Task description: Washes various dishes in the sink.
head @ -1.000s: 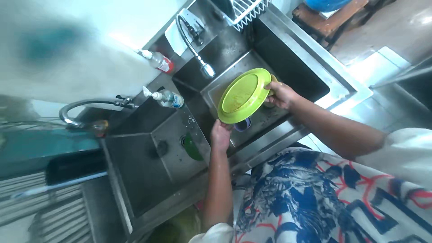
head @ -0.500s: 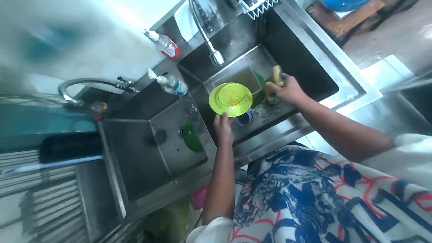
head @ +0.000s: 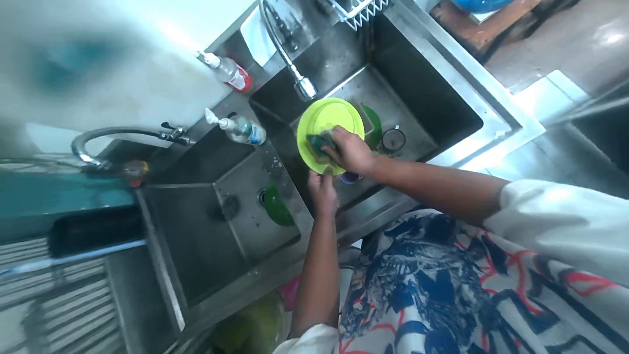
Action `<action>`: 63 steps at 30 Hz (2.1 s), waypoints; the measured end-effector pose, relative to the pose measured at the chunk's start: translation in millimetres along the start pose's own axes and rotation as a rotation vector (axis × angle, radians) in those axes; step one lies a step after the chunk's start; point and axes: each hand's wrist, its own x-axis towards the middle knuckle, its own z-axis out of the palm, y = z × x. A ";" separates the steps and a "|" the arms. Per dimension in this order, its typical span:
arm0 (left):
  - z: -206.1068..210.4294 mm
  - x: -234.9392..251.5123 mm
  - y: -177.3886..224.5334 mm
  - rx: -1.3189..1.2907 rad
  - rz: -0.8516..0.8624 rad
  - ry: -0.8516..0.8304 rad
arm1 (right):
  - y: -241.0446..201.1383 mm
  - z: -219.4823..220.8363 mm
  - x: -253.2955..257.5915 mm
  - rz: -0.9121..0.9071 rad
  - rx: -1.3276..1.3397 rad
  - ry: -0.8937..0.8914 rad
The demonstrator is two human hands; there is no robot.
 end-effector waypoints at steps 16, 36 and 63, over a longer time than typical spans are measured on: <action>1.0 -12.1 -9.4 0.226 0.020 -0.017 | -12.5 5.5 39.8 0.206 -0.072 -0.364; -6.4 -9.0 -5.6 -0.054 0.024 0.131 | 99.2 -6.6 74.3 0.464 0.034 -0.220; -0.9 -15.2 -9.2 0.107 0.176 0.095 | 68.8 9.7 109.0 0.363 0.061 -0.435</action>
